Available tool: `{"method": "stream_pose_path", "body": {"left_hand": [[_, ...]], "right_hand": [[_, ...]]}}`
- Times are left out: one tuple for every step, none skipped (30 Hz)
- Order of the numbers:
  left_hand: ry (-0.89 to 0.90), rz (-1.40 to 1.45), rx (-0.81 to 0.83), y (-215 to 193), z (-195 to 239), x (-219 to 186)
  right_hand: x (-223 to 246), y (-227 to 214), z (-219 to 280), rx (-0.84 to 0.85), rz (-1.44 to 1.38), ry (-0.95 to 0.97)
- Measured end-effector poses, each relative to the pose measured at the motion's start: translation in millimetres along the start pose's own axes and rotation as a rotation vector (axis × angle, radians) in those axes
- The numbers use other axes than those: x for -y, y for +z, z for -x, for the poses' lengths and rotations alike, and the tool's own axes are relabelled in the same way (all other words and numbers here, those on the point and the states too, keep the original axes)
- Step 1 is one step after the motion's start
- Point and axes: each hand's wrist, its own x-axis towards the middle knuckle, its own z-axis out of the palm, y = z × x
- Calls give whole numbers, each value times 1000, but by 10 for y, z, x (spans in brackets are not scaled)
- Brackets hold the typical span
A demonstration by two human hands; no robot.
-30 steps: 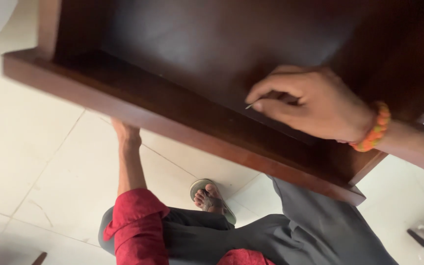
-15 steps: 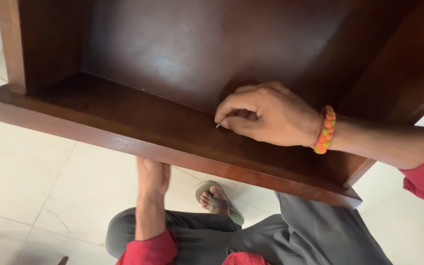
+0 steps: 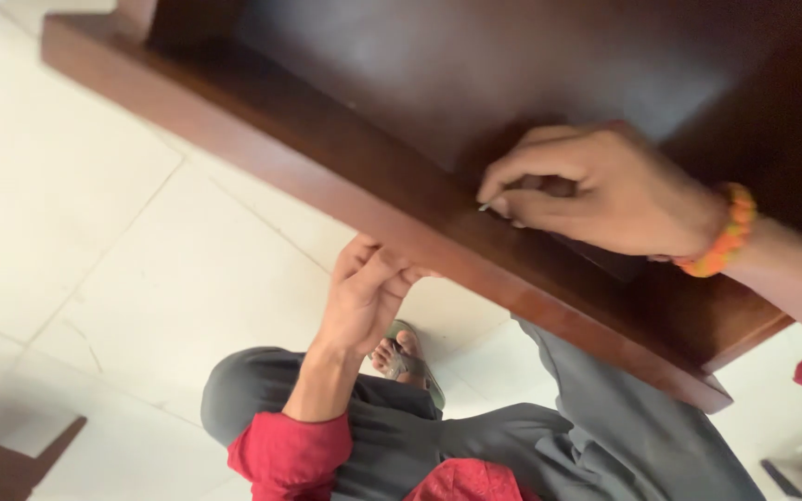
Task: The person sits on the floor and uses a screwdriver to tighten screws into a wooden cabinet. They handle a small packet of screws and a brass-colored metal fitting, inserting the fitting into the cabinet and securing it with screws.
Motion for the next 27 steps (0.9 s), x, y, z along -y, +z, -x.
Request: {"method": "stream_pose_path", "body": {"left_hand": [[9, 7, -5, -18, 19, -25], [-2, 4, 53, -29, 33, -43], [-17, 0, 116, -37, 31, -62], [-12, 7, 115, 1, 41, -86], [-29, -28, 97, 36, 46, -121], [-45, -62, 80, 75, 50, -150], [-45, -61, 80, 76, 65, -159], [-47, -55, 91, 79, 77, -164], [-50, -47, 102, 83, 84, -167], [-50, -45, 104, 90, 88, -177], [-55, -45, 109, 96, 98, -184], [-60, -45, 114, 103, 108, -191], [-61, -44, 113, 113, 114, -197], [-58, -55, 113, 129, 121, -205], [-53, -68, 117, 149, 112, -222], [-52, -70, 121, 134, 119, -218], [-51, -55, 121, 119, 130, -208], [-51, -39, 120, 104, 141, -198], [-51, -41, 122, 129, 149, -215], [-55, -62, 120, 153, 156, -230], [-60, -83, 117, 175, 164, -245], [-61, -84, 119, 152, 169, -232], [-54, -91, 123, 127, 171, -225], [-47, -97, 127, 110, 169, -210], [-50, -105, 135, 63, 165, -176], [-31, -111, 105, 24, 151, -138], [-15, -117, 78, -16, 115, -114]], "right_hand": [[26, 13, 1, 11, 5, -3], [47, 18, 6, 10, 20, -1], [65, 15, 20, 4, 37, 5], [65, 28, 11, 10, 42, 6], [62, 44, 1, -13, 71, -13], [54, 55, -6, -36, 101, -32], [60, 68, -6, -36, 102, -31], [62, 78, -4, -40, 105, -46], [62, 83, -2, -45, 110, -60], [71, 76, 7, -45, 111, -58], [79, 72, 14, -38, 115, -75], [86, 67, 23, -31, 119, -92], [84, 88, 25, -30, 118, -91], [86, 105, 29, -42, 123, -108], [92, 111, 30, -58, 131, -127], [105, 117, 31, -62, 134, -129], [119, 124, 33, -72, 140, -125], [133, 132, 38, -82, 147, -122], [133, 131, 44, -84, 148, -123], [131, 129, 51, -81, 132, -127], [129, 131, 58, -78, 115, -130], [128, 136, 67, -81, 115, -130], [125, 142, 73, -91, 101, -98], [119, 140, 87, -101, 87, -66], [98, 167, 100, -112, 87, -68], [73, 182, 115, -143, 21, 19], [46, 188, 121, -177, -48, 108]]}}
